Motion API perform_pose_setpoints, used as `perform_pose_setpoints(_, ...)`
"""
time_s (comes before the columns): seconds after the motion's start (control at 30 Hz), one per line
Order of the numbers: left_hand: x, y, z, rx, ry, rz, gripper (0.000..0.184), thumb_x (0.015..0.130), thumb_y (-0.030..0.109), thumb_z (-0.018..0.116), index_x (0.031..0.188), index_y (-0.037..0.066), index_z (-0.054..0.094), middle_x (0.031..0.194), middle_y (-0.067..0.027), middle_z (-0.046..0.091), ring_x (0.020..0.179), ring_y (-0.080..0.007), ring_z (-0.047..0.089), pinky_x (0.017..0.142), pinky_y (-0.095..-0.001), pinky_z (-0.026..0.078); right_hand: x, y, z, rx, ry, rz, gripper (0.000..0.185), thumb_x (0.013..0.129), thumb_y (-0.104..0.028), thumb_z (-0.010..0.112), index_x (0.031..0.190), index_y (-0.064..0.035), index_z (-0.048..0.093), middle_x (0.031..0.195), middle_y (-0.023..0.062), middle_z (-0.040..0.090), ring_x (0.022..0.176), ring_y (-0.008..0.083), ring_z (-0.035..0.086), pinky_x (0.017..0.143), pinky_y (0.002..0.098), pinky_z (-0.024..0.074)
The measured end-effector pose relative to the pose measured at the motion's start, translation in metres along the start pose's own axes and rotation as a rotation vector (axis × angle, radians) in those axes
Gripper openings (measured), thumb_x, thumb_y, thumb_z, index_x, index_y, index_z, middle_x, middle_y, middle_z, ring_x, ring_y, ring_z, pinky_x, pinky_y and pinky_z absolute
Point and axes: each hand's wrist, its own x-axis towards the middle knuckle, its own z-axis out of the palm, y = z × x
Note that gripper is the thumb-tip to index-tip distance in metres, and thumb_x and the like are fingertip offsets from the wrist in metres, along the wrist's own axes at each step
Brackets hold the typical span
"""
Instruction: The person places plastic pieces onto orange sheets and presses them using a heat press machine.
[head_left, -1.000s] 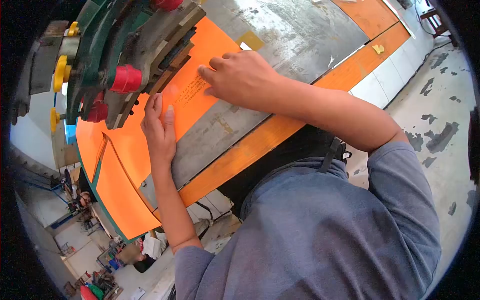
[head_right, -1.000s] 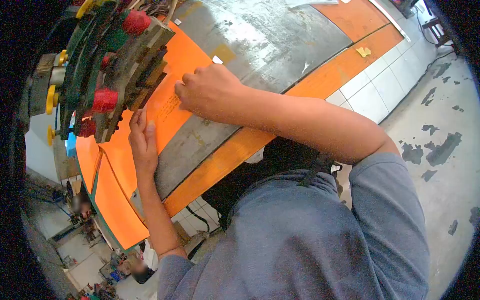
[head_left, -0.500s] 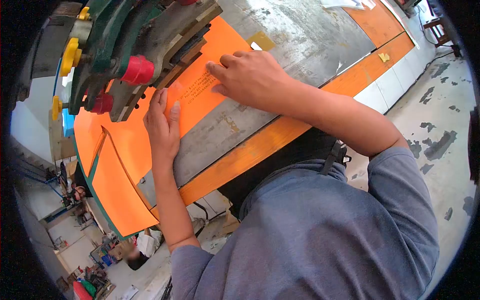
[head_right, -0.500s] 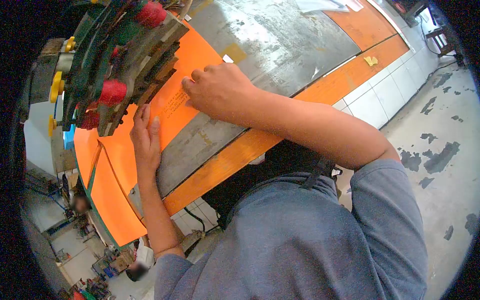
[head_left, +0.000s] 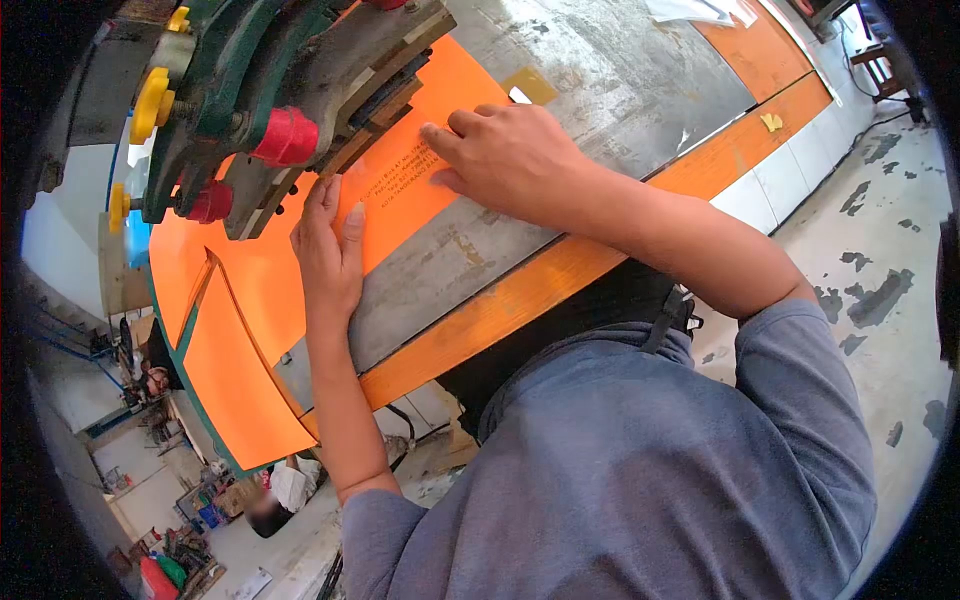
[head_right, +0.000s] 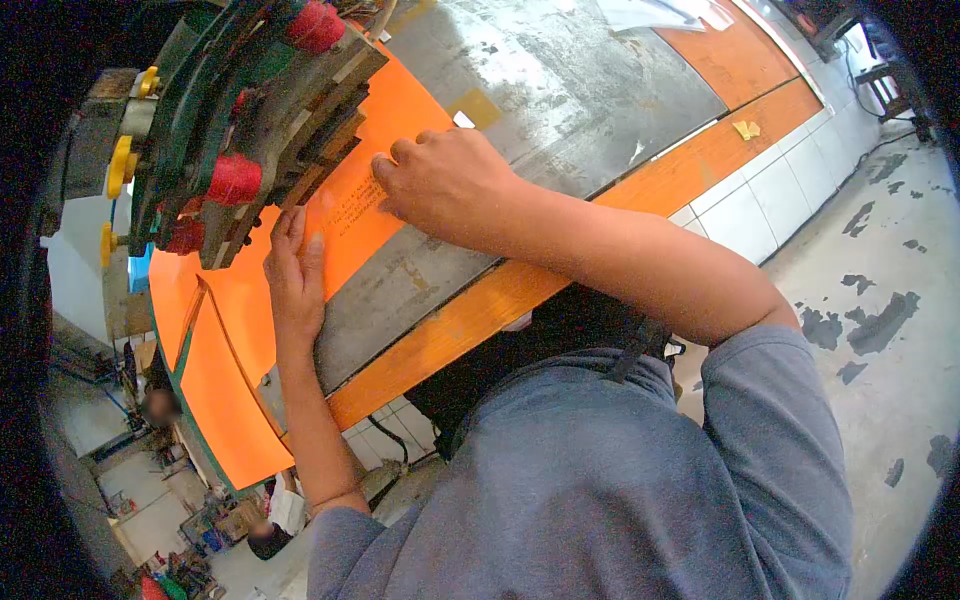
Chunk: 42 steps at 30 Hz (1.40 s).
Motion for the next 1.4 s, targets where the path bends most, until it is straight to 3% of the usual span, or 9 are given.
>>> perform_pose_setpoints(0.03, 0.000, -0.001, 0.000, 0.001, 0.000, 0.000, 0.063, 0.113, 0.045, 0.049, 0.155, -0.001, 0.049, 0.159, -0.0199, 0.052, 0.146, -0.0335, 0.049, 0.122, -0.0481, 0.027, 0.000, 0.000, 0.001, 0.000, 0.001, 0.000, 0.043, 0.099, -0.039, 0.069, 0.131, -0.0111, 0.064, 0.101, 0.0088, 0.072, 0.095, 0.0300, 0.074, 0.072, 0.0439, 0.0596)
perform_pose_setpoints(0.1, 0.000, -0.006, 0.002, -0.030, 0.002, 0.005, 0.064, 0.112, 0.046, 0.048, 0.156, -0.001, 0.050, 0.160, -0.0201, 0.050, 0.147, -0.0338, 0.047, 0.123, -0.0482, 0.027, -0.001, 0.002, 0.005, 0.005, 0.097, -0.047, 0.036, 0.098, -0.041, 0.068, 0.110, -0.0069, 0.066, 0.096, 0.0111, 0.073, 0.090, 0.0306, 0.076, 0.066, 0.0437, 0.0599)
perform_pose_setpoints(0.43, 0.001, -0.009, 0.004, -0.018, 0.006, 0.024, 0.063, 0.112, 0.045, 0.049, 0.156, 0.000, 0.048, 0.161, -0.0195, 0.050, 0.148, -0.0327, 0.047, 0.123, -0.0478, 0.027, -0.001, 0.002, 0.006, 0.002, 0.088, -0.045, 0.037, 0.098, -0.042, 0.068, 0.111, -0.0069, 0.067, 0.096, 0.0114, 0.073, 0.089, 0.0318, 0.076, 0.066, 0.0452, 0.0601)
perform_pose_setpoints(0.8, 0.001, -0.010, 0.007, -0.096, 0.099, 0.049, 0.052, 0.111, 0.033, 0.056, 0.150, 0.000, 0.049, 0.144, -0.0173, 0.067, 0.130, -0.0302, 0.064, 0.114, -0.0450, 0.035, 0.001, -0.001, 0.000, 0.019, 0.033, -0.001, 0.043, 0.098, -0.041, 0.067, 0.128, -0.0105, 0.065, 0.103, 0.0116, 0.072, 0.097, 0.0340, 0.073, 0.076, 0.0468, 0.0607)
perform_pose_setpoints(0.9, 0.000, -0.002, 0.002, -0.074, 0.121, -0.002, 0.049, 0.111, 0.031, 0.056, 0.150, 0.002, 0.049, 0.145, -0.0153, 0.066, 0.131, -0.0309, 0.064, 0.113, -0.0460, 0.037, 0.001, -0.003, -0.007, -0.002, 0.010, -0.022, 0.046, 0.099, -0.041, 0.067, 0.132, -0.0109, 0.065, 0.103, 0.0112, 0.072, 0.098, 0.0336, 0.073, 0.077, 0.0462, 0.0608)
perform_pose_setpoints(0.97, 0.001, 0.000, 0.000, -0.164, 0.091, 0.028, 0.047, 0.109, 0.028, 0.058, 0.144, -0.003, 0.053, 0.133, -0.0241, 0.069, 0.127, -0.0394, 0.062, 0.111, -0.0506, 0.041, 0.002, -0.003, -0.008, -0.011, -0.001, -0.014, 0.048, 0.099, -0.041, 0.067, 0.138, -0.0116, 0.064, 0.101, 0.0116, 0.071, 0.095, 0.0342, 0.072, 0.077, 0.0464, 0.0597)
perform_pose_setpoints(1.13, -0.003, 0.002, -0.004, -0.122, 0.116, 0.016, 0.050, 0.109, 0.032, 0.059, 0.147, 0.000, 0.053, 0.138, -0.0211, 0.067, 0.129, -0.0392, 0.061, 0.114, -0.0505, 0.039, 0.003, -0.006, -0.011, -0.026, -0.052, 0.007, 0.051, 0.100, -0.038, 0.068, 0.144, -0.0121, 0.064, 0.099, 0.0125, 0.069, 0.093, 0.0359, 0.071, 0.078, 0.0474, 0.0581)
perform_pose_setpoints(1.2, -0.004, 0.003, -0.005, -0.134, 0.087, 0.023, 0.051, 0.109, 0.035, 0.058, 0.147, 0.001, 0.052, 0.140, -0.0209, 0.065, 0.129, -0.0403, 0.060, 0.114, -0.0514, 0.039, 0.003, -0.005, -0.010, -0.056, -0.010, -0.017, 0.052, 0.099, -0.041, 0.069, 0.144, -0.0141, 0.064, 0.097, 0.0110, 0.069, 0.092, 0.0317, 0.072, 0.075, 0.0437, 0.0593)
perform_pose_setpoints(1.4, -0.007, -0.004, 0.002, -0.101, 0.138, 0.042, 0.051, 0.108, 0.038, 0.058, 0.144, 0.002, 0.053, 0.136, -0.0240, 0.065, 0.129, -0.0433, 0.058, 0.114, -0.0525, 0.040, 0.007, -0.009, -0.014, -0.074, -0.058, -0.002, 0.053, 0.100, -0.041, 0.069, 0.145, -0.0133, 0.064, 0.097, 0.0120, 0.069, 0.093, 0.0327, 0.072, 0.075, 0.0453, 0.0590)
